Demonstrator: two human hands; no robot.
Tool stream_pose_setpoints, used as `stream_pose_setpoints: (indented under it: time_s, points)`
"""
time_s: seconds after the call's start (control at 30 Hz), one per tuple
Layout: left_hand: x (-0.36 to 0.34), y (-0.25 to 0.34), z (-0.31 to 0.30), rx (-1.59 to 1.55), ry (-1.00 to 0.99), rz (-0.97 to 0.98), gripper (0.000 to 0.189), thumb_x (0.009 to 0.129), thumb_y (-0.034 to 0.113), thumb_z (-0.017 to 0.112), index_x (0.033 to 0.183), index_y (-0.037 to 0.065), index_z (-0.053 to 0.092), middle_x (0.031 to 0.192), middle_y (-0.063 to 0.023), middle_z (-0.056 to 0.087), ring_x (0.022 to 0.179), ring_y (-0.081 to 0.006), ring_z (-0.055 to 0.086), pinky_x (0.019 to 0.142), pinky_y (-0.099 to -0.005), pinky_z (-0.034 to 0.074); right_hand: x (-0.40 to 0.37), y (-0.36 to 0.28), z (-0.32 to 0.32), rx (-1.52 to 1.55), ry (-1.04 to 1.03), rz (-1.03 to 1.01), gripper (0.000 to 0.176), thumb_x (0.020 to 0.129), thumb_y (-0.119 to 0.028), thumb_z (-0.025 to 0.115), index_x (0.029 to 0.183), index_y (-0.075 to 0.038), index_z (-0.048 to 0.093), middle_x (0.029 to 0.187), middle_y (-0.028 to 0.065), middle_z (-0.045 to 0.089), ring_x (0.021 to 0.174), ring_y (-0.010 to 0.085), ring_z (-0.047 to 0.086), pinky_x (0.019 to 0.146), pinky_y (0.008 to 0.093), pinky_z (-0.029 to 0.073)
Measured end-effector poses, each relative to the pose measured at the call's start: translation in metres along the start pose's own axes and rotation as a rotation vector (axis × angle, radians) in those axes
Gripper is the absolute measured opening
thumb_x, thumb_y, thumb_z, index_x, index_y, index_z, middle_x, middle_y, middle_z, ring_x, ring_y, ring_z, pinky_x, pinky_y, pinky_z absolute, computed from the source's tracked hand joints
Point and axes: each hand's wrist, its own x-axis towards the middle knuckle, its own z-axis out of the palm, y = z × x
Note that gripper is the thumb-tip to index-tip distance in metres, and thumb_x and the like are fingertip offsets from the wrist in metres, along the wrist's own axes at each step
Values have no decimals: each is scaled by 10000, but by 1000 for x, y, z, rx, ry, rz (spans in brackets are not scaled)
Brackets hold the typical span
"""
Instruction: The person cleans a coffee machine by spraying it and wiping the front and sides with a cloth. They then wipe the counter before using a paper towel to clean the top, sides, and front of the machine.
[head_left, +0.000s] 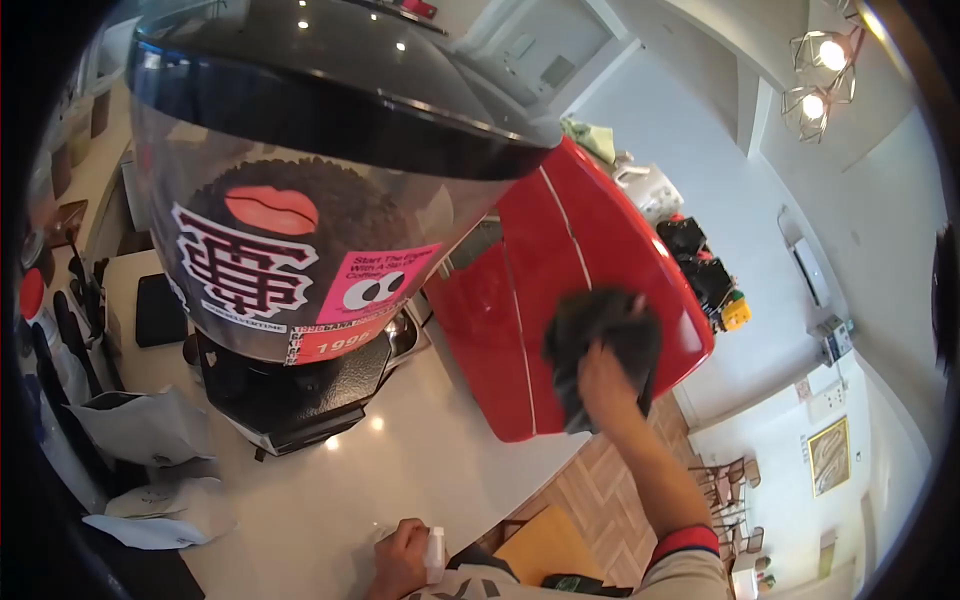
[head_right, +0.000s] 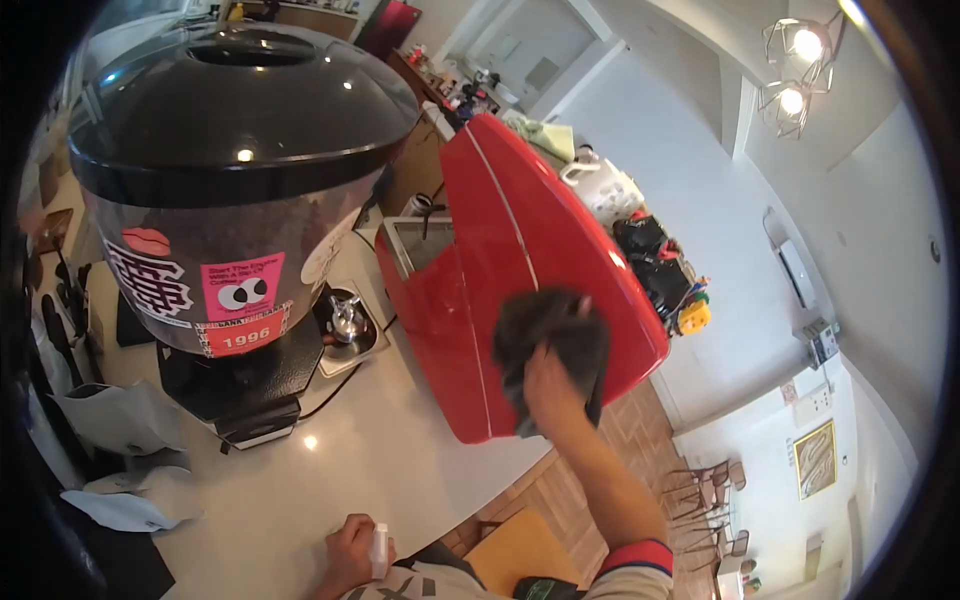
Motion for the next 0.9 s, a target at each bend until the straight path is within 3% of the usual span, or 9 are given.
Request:
stream_pose_setpoints:
  time_s: [0.1, 0.3, 0.37, 0.5, 0.57, 0.7, 0.77, 0.87, 0.9]
  points:
    - [-4, 2, 1, -39, -22, -36, 273, 677, 189, 761, 812, -3, 621, 908, -104, 580, 587, -249, 630, 510, -349, 524, 39, 40, 62, -292, 368, -171, 421, 906, -103, 514, 1265, 112, 551, 1379, 300, 500, 1318, 426, 466, 1134, 461, 367]
    - [-22, -13, 19, -19, 4, -65, 228, 755, 185, 729, 845, -2, 634, 942, -104, 608, 579, -232, 614, 507, -336, 508, 156, -9, 19, -762, 518, -249, 579, 881, -182, 516, 1353, 150, 466, 1417, 311, 455, 1374, 450, 385, 1206, 481, 216]
    - [-35, -22, 33, -52, 23, -109, 171, 831, 138, 680, 875, -21, 633, 977, -116, 629, 561, -230, 574, 506, -337, 485, 209, 0, 34, -631, 710, -302, 494, 899, -196, 511, 1268, 130, 548, 1322, 250, 560, 1259, 363, 533, 1081, 432, 428]
    - [-31, -17, 30, -69, 45, -141, 167, 822, 132, 683, 879, -16, 632, 968, -112, 625, 583, -216, 584, 512, -337, 484, 299, -2, 38, -343, 461, -121, 458, 900, -231, 506, 1249, 54, 588, 1310, 244, 580, 1205, 376, 578, 998, 462, 490]
    - [-24, -11, 22, -27, 2, -93, 186, 848, 146, 693, 899, -20, 627, 918, -127, 615, 614, -262, 597, 555, -355, 496, 309, -17, 21, 90, 327, -120, 642, 837, -170, 554, 1409, 92, 427, 1497, 324, 356, 1425, 437, 314, 1210, 498, 183]
    - [-8, 2, 4, 26, 51, -38, 271, 703, 215, 768, 810, 12, 625, 905, -101, 596, 577, -246, 636, 510, -348, 531, 299, -27, 43, 65, 62, -97, 629, 841, -160, 559, 1412, 71, 434, 1515, 314, 336, 1435, 432, 297, 1209, 487, 188]
    - [-4, 6, -3, 0, -5, -51, 265, 720, 203, 766, 833, 11, 622, 912, -111, 600, 572, -256, 634, 507, -353, 530, 261, -18, 81, -243, 732, -285, 380, 917, -198, 516, 1240, -16, 599, 1221, 221, 645, 1066, 359, 663, 905, 454, 535]
    - [1, 14, -10, 30, -14, -28, 260, 728, 176, 761, 850, 1, 614, 910, -117, 597, 575, -261, 633, 510, -355, 528, 175, -16, 100, -404, 650, -251, 504, 884, -106, 491, 1361, 55, 491, 1449, 295, 447, 1397, 423, 378, 1200, 459, 231]
    - [-1, 13, -10, 21, -36, -40, 260, 728, 176, 761, 850, 1, 614, 910, -117, 597, 575, -261, 633, 510, -355, 528, 146, -12, 115, -210, 463, -196, 482, 888, -100, 481, 1342, 59, 507, 1439, 299, 457, 1390, 425, 388, 1196, 449, 243]
